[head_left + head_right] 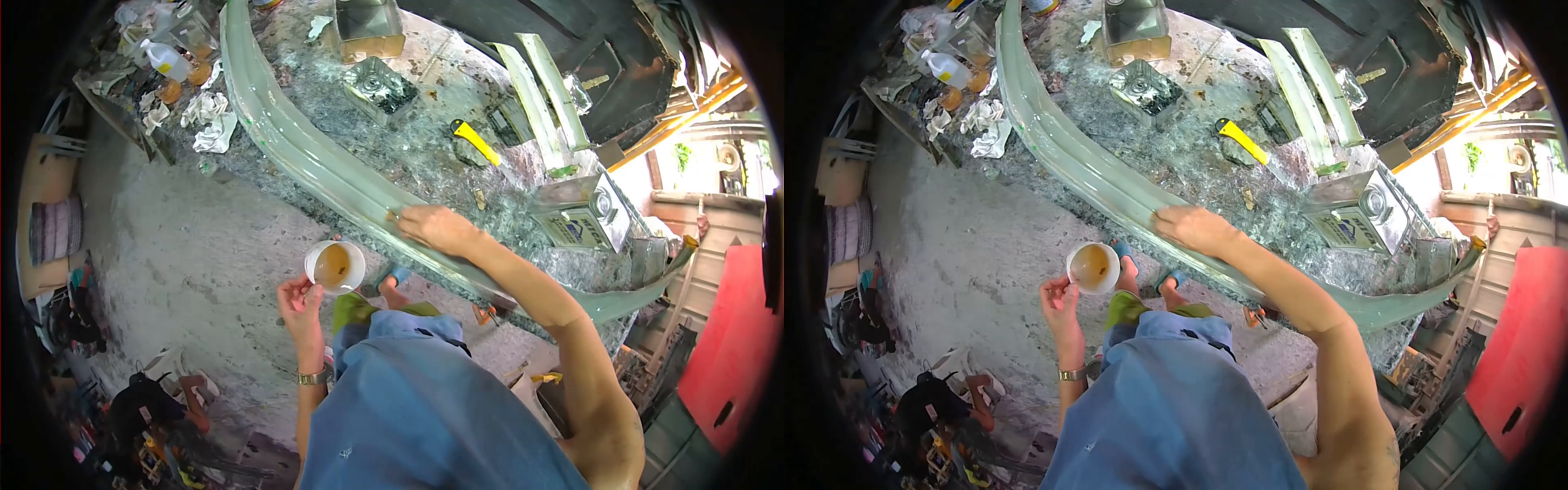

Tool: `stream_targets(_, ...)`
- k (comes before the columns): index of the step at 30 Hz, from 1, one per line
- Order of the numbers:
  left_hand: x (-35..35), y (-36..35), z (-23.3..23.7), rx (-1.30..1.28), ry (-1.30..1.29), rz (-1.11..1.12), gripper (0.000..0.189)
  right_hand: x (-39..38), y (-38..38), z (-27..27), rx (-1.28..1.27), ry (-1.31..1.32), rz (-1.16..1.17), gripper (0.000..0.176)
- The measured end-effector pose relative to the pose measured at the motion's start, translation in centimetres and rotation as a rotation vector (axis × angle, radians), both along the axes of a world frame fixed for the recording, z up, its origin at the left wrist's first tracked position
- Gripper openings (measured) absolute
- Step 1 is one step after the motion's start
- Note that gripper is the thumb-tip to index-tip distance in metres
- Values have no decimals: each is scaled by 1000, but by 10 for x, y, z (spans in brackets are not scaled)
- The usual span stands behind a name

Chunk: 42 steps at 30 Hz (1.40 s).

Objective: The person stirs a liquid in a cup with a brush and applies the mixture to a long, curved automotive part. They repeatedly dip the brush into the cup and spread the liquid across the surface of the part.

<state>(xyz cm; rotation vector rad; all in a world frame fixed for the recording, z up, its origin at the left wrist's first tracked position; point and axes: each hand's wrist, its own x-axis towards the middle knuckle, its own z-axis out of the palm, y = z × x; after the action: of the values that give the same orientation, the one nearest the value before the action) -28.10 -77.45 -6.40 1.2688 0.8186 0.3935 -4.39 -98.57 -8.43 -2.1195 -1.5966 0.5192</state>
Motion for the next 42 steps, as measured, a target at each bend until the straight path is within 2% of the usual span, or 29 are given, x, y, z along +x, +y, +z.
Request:
stream_targets(1, 1, -1, 0, -1, -3, -6, 30, -7, -18, 0, -36, -81, 41, 16)
stream_targets(5, 0, 1, -3, -72, -18, -17, 37, -45, -99, 3, -209, -119, 37, 21)
stream_targets(8, -5, 3, -6, -83, -41, -32, 36, -58, -128, 18, -306, -38, -14, 24)
stream_targets(10, -3, 3, -7, -101, -35, -39, 37, -58, -128, 21, -511, 126, -114, 24)
stream_targets(12, -2, 3, -9, -125, -35, -31, 38, -43, -95, 13, -475, 171, -141, 24)
stream_targets(17, -1, 17, -24, -185, -14, -21, 40, 22, 45, -6, -427, 280, -137, 23)
stream_targets(19, -2, 26, -26, -167, -17, -17, 41, 46, 93, -23, -304, 306, -114, 23)
stream_targets(24, 0, 57, -32, -165, -16, 18, 42, 86, 185, -19, -252, 351, -93, 23)
stream_targets(25, 1, 63, -33, -148, -11, 20, 42, 85, 189, -19, -262, 354, -95, 23)
stream_targets(27, 7, 74, -35, -166, -16, 28, 42, 81, 193, -20, 77, 82, -109, 21)
stream_targets(30, 20, 93, -34, -139, 1, -5, 42, 60, 164, -16, -28, -30, -57, 20)
stream_targets(34, 38, 108, -34, -83, -10, -113, 44, 16, 83, -12, -132, -62, -74, 17)
stream_targets(37, 59, 108, -29, -118, -30, -200, 45, -21, 28, 15, -204, 28, -194, 21)
stream_targets(39, 74, 101, -29, -131, -39, -284, 47, -47, 5, 45, -179, 121, -521, 22)
stream_targets(40, 81, 97, -29, -145, -42, -338, 48, -61, -3, 56, -167, 122, -555, 22)
stream_targets(42, 95, 85, -32, -141, -35, -433, 49, -90, -13, 73, 100, 396, -1106, 20)
